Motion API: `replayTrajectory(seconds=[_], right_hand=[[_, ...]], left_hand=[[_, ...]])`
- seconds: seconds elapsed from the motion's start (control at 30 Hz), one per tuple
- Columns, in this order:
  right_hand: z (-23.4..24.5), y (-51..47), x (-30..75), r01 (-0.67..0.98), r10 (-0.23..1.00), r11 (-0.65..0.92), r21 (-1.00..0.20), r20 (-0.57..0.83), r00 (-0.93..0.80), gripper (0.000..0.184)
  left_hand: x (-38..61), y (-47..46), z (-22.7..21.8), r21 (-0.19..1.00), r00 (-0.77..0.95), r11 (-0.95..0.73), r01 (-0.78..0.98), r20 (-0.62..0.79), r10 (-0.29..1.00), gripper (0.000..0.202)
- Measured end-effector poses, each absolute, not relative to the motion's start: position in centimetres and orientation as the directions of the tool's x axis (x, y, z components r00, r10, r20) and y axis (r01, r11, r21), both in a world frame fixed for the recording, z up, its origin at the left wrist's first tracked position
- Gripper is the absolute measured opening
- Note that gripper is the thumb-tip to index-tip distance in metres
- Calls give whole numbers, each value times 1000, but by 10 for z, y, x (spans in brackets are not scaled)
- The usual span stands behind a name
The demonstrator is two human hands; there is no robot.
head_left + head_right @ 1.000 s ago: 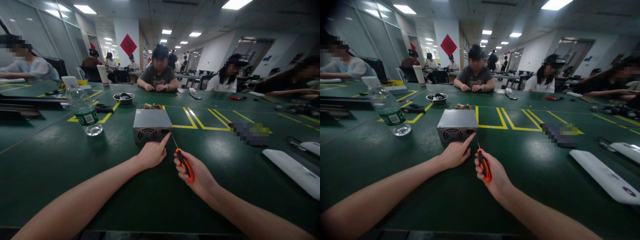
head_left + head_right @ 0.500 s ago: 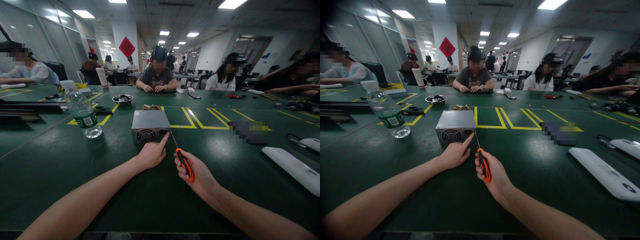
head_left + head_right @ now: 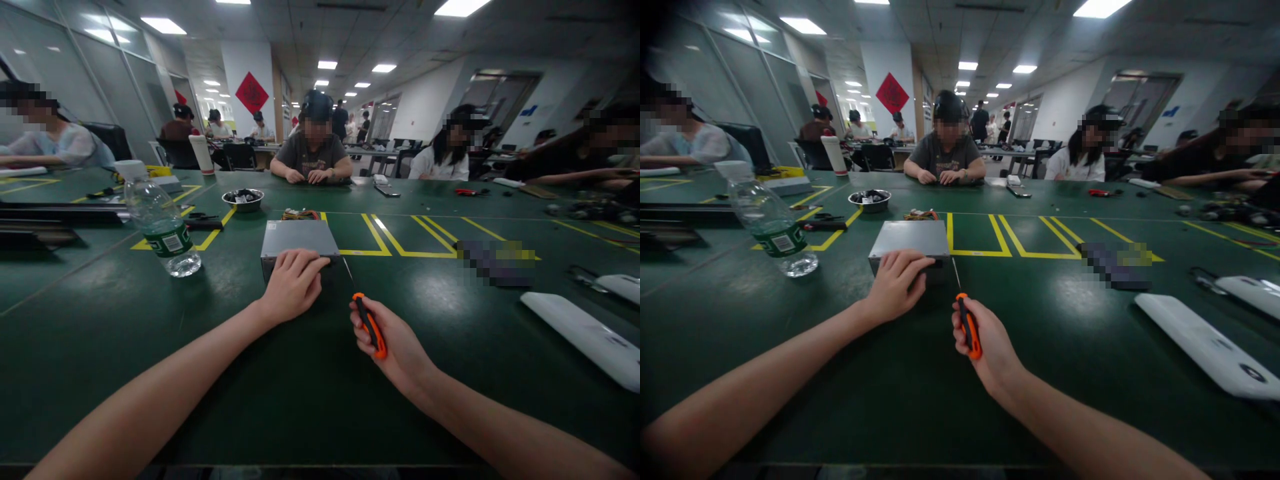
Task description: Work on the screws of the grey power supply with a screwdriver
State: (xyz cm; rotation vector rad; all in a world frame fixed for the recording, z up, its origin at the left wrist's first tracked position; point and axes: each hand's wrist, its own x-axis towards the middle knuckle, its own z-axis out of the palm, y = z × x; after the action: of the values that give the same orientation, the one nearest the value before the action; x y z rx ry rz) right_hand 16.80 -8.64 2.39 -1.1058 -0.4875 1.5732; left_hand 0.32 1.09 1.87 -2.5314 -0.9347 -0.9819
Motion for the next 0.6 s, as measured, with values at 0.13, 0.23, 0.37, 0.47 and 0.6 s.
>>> replayTrajectory(seconds=[0.13, 0.23, 0.37, 0.47, 0.6], right_hand=[[23, -81, 172, -515, 932, -271, -813, -356, 72, 12], [21, -77, 174, -462, 929, -249, -851, -345, 136, 7], [23, -78, 173, -368, 921, -272, -889, -352, 169, 12], [27, -84, 170, -346, 920, -287, -893, -357, 160, 18], [32, -94, 165, -323, 952, -196, -926, -259, 163, 20]], left_hand=[[-2, 21, 27, -60, 521, -668, 741, 680, 517, 48], [-4, 22, 26, -106, 596, -676, 729, 585, 551, 47], [-8, 19, 27, -72, 587, -669, 740, 556, 589, 46], [-12, 18, 29, -67, 601, -681, 729, 539, 590, 46], [-16, 16, 30, -58, 605, -691, 721, 537, 587, 46]])
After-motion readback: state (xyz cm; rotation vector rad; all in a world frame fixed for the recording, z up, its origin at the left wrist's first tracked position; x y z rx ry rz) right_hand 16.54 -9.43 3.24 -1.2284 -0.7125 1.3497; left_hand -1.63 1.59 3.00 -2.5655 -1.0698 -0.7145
